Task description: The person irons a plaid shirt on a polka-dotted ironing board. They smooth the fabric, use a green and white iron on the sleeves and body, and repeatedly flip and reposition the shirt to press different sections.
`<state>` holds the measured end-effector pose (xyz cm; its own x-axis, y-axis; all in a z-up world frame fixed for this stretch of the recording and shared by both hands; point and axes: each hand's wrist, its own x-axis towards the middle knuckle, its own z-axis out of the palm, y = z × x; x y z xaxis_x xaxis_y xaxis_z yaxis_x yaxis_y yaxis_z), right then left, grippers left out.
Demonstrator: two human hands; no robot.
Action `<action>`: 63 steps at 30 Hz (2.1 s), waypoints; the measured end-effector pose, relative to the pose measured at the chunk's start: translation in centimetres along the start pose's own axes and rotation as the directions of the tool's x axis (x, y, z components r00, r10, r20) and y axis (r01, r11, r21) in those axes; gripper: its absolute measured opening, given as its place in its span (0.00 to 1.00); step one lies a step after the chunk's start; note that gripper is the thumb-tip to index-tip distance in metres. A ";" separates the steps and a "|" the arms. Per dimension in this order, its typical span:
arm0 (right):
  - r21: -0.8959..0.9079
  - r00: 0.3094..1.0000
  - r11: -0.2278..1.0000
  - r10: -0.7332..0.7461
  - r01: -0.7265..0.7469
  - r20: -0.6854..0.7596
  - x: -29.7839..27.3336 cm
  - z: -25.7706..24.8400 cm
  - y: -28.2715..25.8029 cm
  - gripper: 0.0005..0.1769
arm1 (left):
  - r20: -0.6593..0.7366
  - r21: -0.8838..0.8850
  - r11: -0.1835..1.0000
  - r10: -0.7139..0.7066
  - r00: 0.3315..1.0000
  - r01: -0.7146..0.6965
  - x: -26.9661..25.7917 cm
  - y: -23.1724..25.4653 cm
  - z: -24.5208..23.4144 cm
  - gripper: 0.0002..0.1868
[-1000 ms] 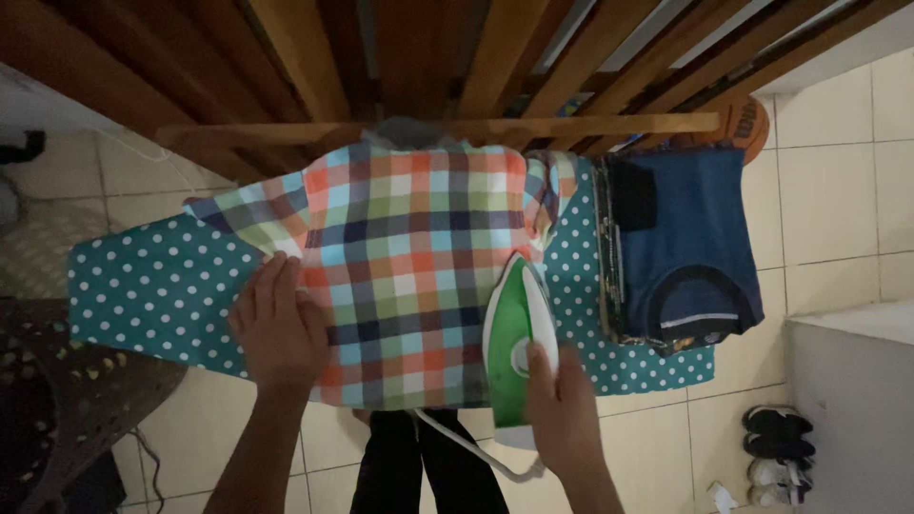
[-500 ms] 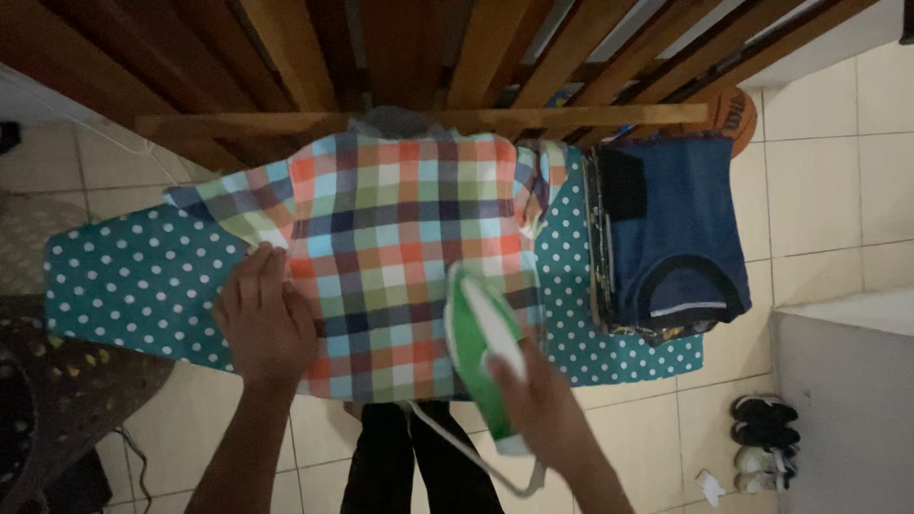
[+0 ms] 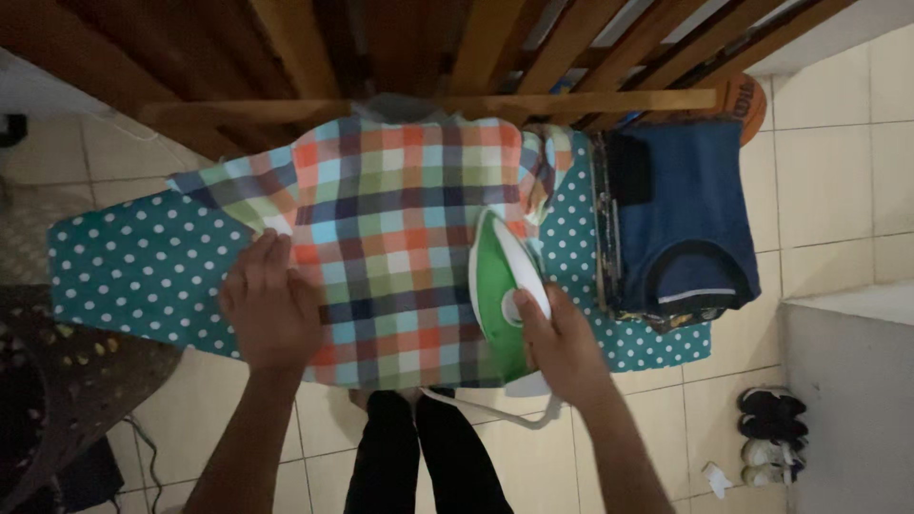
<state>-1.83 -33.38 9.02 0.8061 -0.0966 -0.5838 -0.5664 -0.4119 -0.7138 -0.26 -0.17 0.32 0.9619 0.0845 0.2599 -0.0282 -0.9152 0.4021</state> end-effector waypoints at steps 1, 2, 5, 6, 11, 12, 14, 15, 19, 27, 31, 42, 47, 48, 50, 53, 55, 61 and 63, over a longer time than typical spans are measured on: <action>-0.025 0.995 0.999 -0.024 0.026 0.092 0.3 -0.5 -0.4 0.24 | 0.003 0.010 1.000 -0.004 1.000 0.004 0.2 -0.1 0.0 0.22; -0.048 0.982 0.997 -0.043 0.052 0.185 0.4 -0.7 -0.9 0.23 | 0.008 0.019 1.000 -0.009 1.000 0.009 0.2 0.0 0.1 0.22; -0.173 0.906 0.970 -0.086 0.172 0.415 -0.2 0.8 -3.4 0.28 | 0.011 -0.009 1.000 -0.009 1.000 0.009 0.1 -0.2 -0.1 0.22; -0.250 0.896 0.949 -0.067 0.193 0.439 -0.8 1.7 -4.3 0.27 | 0.008 -0.030 1.000 -0.008 1.000 0.009 0.0 -0.3 -0.1 0.22; -0.449 0.929 0.885 0.055 0.125 0.367 -3.4 5.1 -7.8 0.25 | -0.110 -0.110 0.991 -0.094 0.989 0.082 -1.9 -0.4 -1.0 0.18; -0.418 0.940 0.899 0.023 0.130 0.341 -3.5 5.8 -8.1 0.26 | -0.146 -0.131 0.985 -0.128 0.981 0.109 -3.3 -0.2 -1.6 0.17; -0.354 0.959 0.925 -0.035 0.138 0.281 -3.3 7.0 -8.9 0.27 | -0.119 -0.138 0.966 -0.237 0.964 0.220 -6.0 0.4 -2.7 0.16; -0.319 0.949 0.943 0.006 0.100 0.314 -3.1 7.7 -9.4 0.27 | -0.096 -0.185 0.946 -0.287 0.953 0.266 -7.2 0.5 -3.4 0.13; -0.316 0.894 0.948 0.160 -0.022 0.419 -3.5 11.6 -10.8 0.28 | 0.116 -0.404 0.658 -0.652 0.750 0.635 -11.8 1.2 -5.0 0.11; -0.306 0.892 0.867 -0.278 0.392 0.356 -7.7 16.6 -9.3 0.22 | 0.516 -0.632 0.178 -0.630 0.581 0.754 -14.0 0.3 -4.0 0.16; -0.435 0.975 0.898 0.034 0.067 0.219 -7.4 14.2 -8.4 0.26 | 0.510 -0.515 0.427 -0.544 0.666 0.743 -13.2 0.2 -3.4 0.12; -0.224 0.977 0.974 0.009 0.039 0.212 -6.4 9.4 -5.9 0.24 | 0.389 -0.361 0.620 -0.579 0.717 0.696 -12.8 0.1 -3.9 0.10; -0.343 0.952 0.932 -0.009 0.119 0.305 -6.6 14.5 -8.1 0.25 | 0.074 -0.421 0.773 -0.492 0.867 0.475 -10.1 2.4 -5.8 0.13; -0.366 0.957 0.924 -0.001 0.112 0.291 -6.5 14.3 -8.6 0.25 | 0.069 -0.406 0.776 -0.501 0.863 0.483 -9.4 2.8 -5.8 0.14; -0.412 0.965 0.906 0.017 0.095 0.260 -6.2 13.8 -9.1 0.25 | 0.153 -0.375 0.832 -0.380 0.912 0.409 -7.7 3.4 -4.7 0.19; -0.359 0.976 0.933 0.069 0.009 0.206 -5.8 10.5 -8.4 0.24 | 0.187 -0.201 0.966 -0.128 0.974 0.165 -5.2 3.9 -1.9 0.27; -0.345 0.988 0.938 0.073 -0.022 0.134 -5.9 8.1 -7.2 0.23 | 0.204 -0.065 0.997 -0.018 0.979 0.031 -4.9 4.4 -0.6 0.32; -0.210 0.971 0.967 0.178 -0.143 0.161 -7.0 6.4 -3.9 0.21 | 0.172 0.030 1.000 -0.010 0.985 0.005 -4.7 4.4 0.2 0.37; -0.082 0.957 0.971 0.237 -0.226 0.165 -7.4 6.8 -2.0 0.19 | 0.087 -0.068 0.997 -0.040 0.995 0.046 -4.8 4.8 -0.2 0.38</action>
<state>-7.84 -25.64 12.18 0.6092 -0.0405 -0.7920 -0.7180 -0.4521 -0.5292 -5.09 -4.88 1.15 0.9823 0.0862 0.1665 -0.0028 -0.8813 0.4726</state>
